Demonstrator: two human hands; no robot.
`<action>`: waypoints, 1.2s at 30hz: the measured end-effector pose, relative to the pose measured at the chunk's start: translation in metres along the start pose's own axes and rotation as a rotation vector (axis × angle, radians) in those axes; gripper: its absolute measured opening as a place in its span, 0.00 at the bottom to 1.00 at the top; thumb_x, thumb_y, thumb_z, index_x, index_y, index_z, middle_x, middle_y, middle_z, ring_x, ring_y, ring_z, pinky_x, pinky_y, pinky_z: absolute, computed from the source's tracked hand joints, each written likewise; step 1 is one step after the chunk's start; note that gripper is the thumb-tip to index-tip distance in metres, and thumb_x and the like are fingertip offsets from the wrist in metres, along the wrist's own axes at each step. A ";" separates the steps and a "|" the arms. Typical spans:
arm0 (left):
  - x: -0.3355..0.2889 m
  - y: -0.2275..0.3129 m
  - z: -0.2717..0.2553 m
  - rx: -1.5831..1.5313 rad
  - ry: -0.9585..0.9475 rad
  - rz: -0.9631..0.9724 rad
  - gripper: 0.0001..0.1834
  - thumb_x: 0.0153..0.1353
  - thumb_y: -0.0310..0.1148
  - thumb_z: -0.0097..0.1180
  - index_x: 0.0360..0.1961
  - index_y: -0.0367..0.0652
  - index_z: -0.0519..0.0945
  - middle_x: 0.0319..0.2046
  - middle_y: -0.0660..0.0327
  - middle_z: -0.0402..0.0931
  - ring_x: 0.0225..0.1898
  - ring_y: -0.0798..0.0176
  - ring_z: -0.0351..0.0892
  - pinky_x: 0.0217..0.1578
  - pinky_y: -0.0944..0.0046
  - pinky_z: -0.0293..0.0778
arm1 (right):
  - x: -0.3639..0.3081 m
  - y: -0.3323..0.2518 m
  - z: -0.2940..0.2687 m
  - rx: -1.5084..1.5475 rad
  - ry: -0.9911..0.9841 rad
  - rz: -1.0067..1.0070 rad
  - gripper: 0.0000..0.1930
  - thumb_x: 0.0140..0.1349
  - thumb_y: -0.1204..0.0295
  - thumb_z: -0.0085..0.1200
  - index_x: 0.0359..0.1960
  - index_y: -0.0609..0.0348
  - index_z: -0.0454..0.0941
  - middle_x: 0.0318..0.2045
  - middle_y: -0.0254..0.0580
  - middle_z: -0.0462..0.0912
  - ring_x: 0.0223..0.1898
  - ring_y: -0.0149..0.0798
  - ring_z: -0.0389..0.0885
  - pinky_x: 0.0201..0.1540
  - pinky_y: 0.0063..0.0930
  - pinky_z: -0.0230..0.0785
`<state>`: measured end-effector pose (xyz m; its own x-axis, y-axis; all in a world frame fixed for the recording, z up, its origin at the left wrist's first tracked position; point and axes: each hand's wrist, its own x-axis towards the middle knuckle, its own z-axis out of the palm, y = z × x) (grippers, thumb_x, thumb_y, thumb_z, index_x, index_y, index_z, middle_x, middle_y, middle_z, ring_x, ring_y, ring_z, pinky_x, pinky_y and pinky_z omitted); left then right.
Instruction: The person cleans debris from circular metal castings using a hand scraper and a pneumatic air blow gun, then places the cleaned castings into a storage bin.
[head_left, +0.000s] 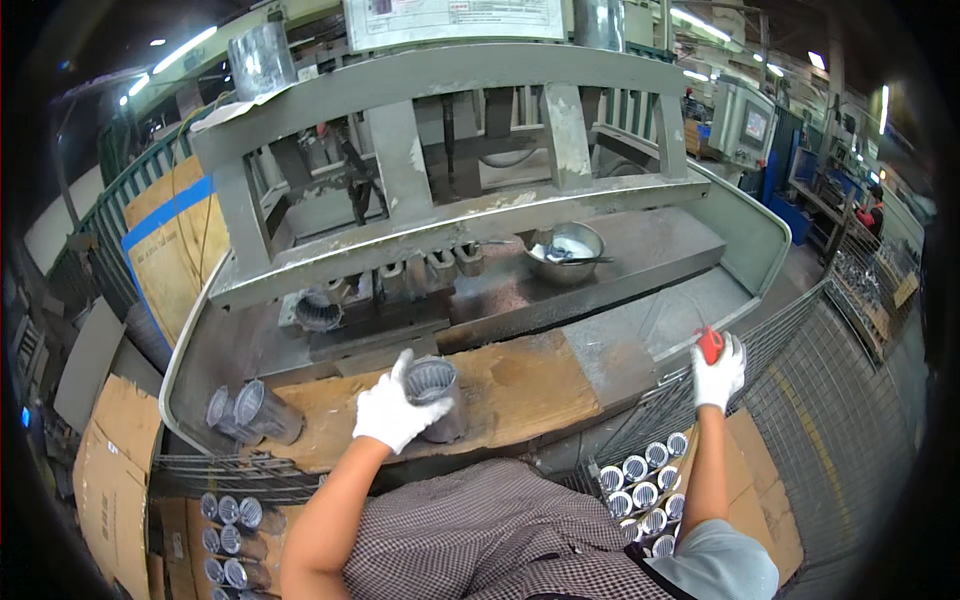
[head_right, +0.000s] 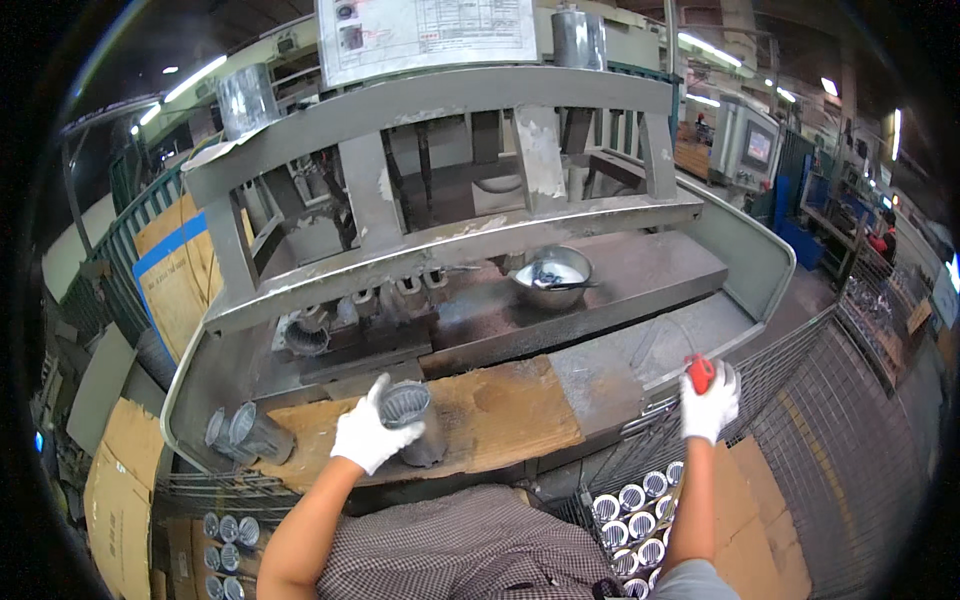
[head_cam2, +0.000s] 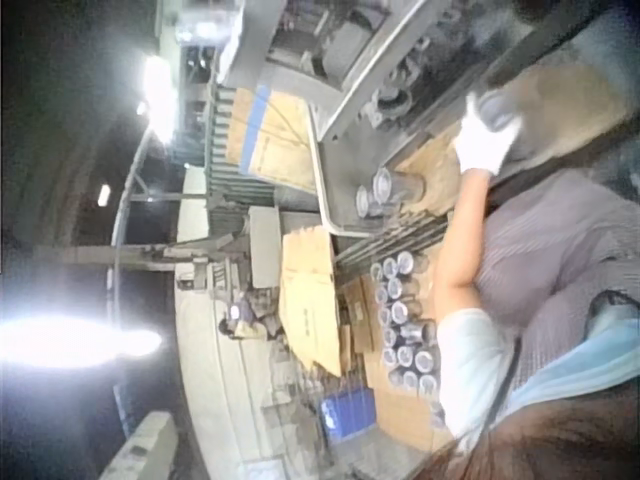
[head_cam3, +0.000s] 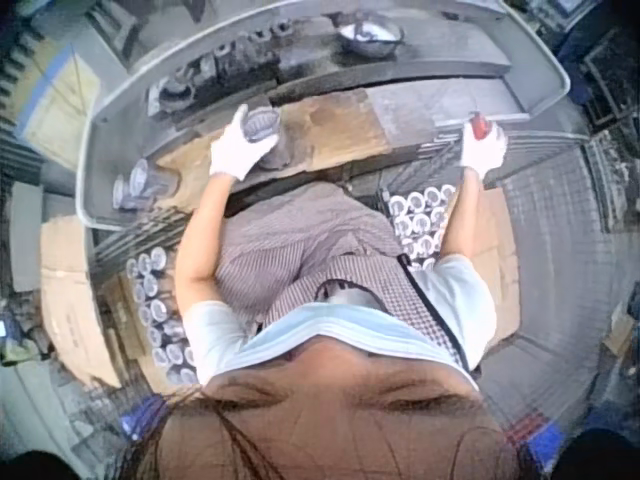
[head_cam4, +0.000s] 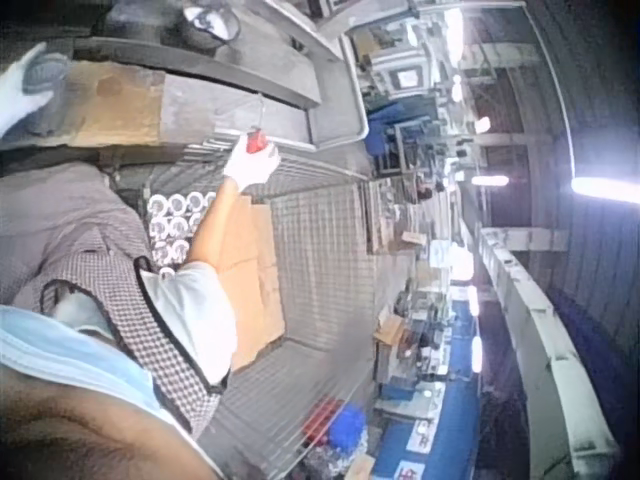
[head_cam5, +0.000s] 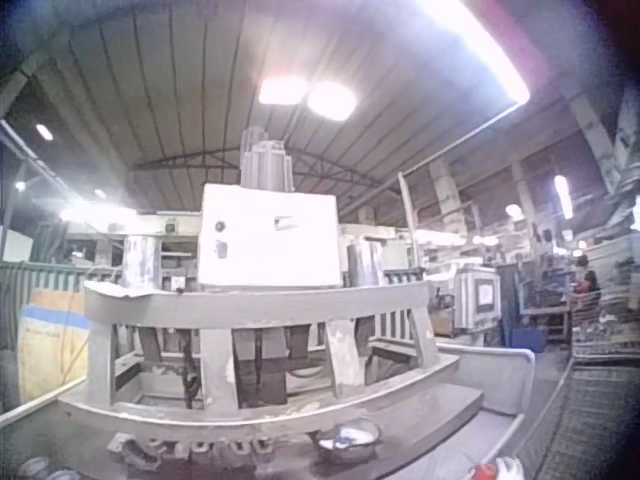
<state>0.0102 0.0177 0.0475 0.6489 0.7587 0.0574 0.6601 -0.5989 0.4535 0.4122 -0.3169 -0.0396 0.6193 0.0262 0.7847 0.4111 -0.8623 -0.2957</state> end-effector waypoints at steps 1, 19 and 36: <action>-0.001 -0.003 -0.003 0.006 0.010 -0.001 0.58 0.41 0.66 0.65 0.69 0.43 0.61 0.58 0.41 0.72 0.57 0.42 0.75 0.58 0.52 0.70 | -0.006 -0.024 -0.009 0.022 0.143 -0.094 0.33 0.44 0.61 0.68 0.55 0.52 0.74 0.57 0.47 0.73 0.61 0.53 0.69 0.61 0.51 0.64; -0.006 -0.008 0.016 0.289 0.155 0.498 0.32 0.54 0.54 0.59 0.57 0.48 0.75 0.59 0.58 0.73 0.60 0.55 0.71 0.53 0.51 0.63 | 0.080 -0.226 0.091 0.524 -0.675 -0.259 0.20 0.61 0.52 0.54 0.46 0.50 0.83 0.39 0.52 0.84 0.46 0.54 0.80 0.51 0.44 0.71; -0.007 -0.030 0.052 0.316 0.254 0.520 0.33 0.55 0.56 0.59 0.58 0.50 0.74 0.57 0.55 0.74 0.59 0.52 0.72 0.54 0.50 0.63 | -0.017 -0.400 0.018 0.937 -0.528 -0.569 0.20 0.63 0.53 0.53 0.36 0.58 0.83 0.33 0.55 0.82 0.38 0.58 0.80 0.42 0.46 0.72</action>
<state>0.0052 0.0172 -0.0125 0.8290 0.3642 0.4243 0.3893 -0.9206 0.0296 0.2495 0.0368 0.0556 0.2991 0.6725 0.6770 0.9017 0.0329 -0.4311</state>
